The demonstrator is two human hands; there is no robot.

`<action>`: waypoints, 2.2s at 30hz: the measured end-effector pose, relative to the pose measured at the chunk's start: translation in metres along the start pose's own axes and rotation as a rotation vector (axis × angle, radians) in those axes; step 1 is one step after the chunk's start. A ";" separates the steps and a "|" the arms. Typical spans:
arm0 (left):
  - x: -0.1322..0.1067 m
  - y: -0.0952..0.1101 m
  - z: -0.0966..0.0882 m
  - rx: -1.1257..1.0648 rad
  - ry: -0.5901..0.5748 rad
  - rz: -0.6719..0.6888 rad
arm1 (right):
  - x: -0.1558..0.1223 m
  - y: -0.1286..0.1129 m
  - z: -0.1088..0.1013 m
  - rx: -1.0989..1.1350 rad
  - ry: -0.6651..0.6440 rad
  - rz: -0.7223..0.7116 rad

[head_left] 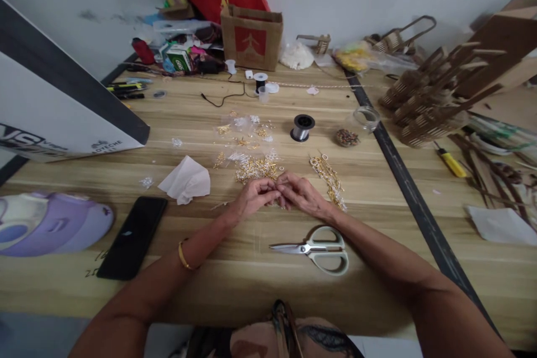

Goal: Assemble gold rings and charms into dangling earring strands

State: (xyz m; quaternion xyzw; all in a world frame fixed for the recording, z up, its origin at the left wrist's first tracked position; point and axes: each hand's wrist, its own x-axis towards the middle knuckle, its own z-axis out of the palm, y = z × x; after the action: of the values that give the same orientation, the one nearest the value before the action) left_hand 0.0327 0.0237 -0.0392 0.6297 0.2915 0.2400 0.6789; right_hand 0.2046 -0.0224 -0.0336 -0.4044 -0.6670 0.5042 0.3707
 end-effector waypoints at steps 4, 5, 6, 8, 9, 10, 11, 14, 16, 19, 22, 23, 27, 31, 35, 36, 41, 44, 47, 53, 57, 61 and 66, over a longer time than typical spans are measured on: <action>-0.002 0.001 0.000 0.002 0.034 -0.007 | 0.001 -0.007 -0.007 -0.084 -0.020 0.003; -0.003 0.000 0.000 0.007 0.060 -0.012 | 0.001 -0.009 -0.010 -0.125 -0.035 0.009; -0.003 0.000 -0.001 0.014 0.087 -0.017 | 0.002 -0.011 -0.013 -0.169 -0.043 0.013; -0.005 -0.003 -0.004 0.028 0.122 -0.019 | 0.003 -0.015 -0.020 -0.248 -0.044 0.038; -0.005 -0.005 -0.005 0.035 0.129 -0.019 | 0.003 -0.017 -0.024 -0.288 -0.054 0.056; -0.005 -0.007 -0.006 0.042 0.132 -0.019 | 0.003 -0.019 -0.027 -0.323 -0.070 0.074; -0.006 -0.009 -0.008 0.053 0.133 -0.018 | 0.003 -0.020 -0.029 -0.354 -0.092 0.092; -0.006 -0.014 -0.010 0.124 0.130 0.014 | 0.003 -0.024 -0.035 -0.429 -0.158 0.117; -0.007 -0.015 -0.010 0.229 0.137 0.069 | 0.002 -0.024 -0.038 -0.452 -0.201 0.134; -0.010 -0.013 -0.009 0.405 0.171 0.134 | 0.000 -0.022 -0.043 -0.446 -0.255 0.193; -0.011 -0.010 -0.008 0.449 0.191 0.143 | 0.000 -0.019 -0.049 -0.446 -0.277 0.217; -0.011 -0.010 -0.007 0.437 0.192 0.139 | 0.000 -0.018 -0.050 -0.456 -0.272 0.210; -0.008 -0.013 -0.007 0.336 0.190 0.117 | 0.000 -0.022 -0.047 -0.499 -0.160 0.171; -0.006 -0.018 -0.008 0.228 0.166 0.101 | 0.002 -0.026 -0.033 -0.347 -0.130 0.191; -0.007 -0.016 -0.007 0.276 0.181 0.128 | 0.002 -0.018 -0.022 -0.154 -0.153 0.202; -0.007 -0.015 -0.007 0.293 0.187 0.138 | 0.002 -0.016 -0.021 -0.121 -0.181 0.204; -0.011 -0.009 -0.006 0.380 0.203 0.181 | 0.002 -0.011 -0.027 -0.257 -0.260 0.175; -0.013 -0.009 -0.005 0.446 0.221 0.190 | 0.001 -0.014 -0.035 -0.462 -0.243 0.170; -0.014 -0.012 -0.005 0.496 0.236 0.195 | 0.000 -0.017 -0.043 -0.633 -0.212 0.153; -0.014 -0.012 -0.006 0.532 0.244 0.194 | -0.004 -0.022 -0.042 -0.760 -0.347 0.052; -0.014 -0.011 -0.007 0.527 0.230 0.196 | -0.005 -0.023 -0.031 -0.861 -0.434 0.038; -0.014 -0.014 -0.008 0.499 0.219 0.194 | -0.004 -0.026 -0.022 -0.935 -0.463 0.048; -0.013 -0.016 -0.008 0.384 0.210 0.173 | -0.005 -0.028 -0.022 -0.928 -0.454 0.016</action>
State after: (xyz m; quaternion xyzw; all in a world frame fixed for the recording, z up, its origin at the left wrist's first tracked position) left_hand 0.0168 0.0191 -0.0545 0.7414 0.3458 0.3015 0.4897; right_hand 0.2220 -0.0236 -0.0023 -0.4116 -0.8810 0.2334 -0.0057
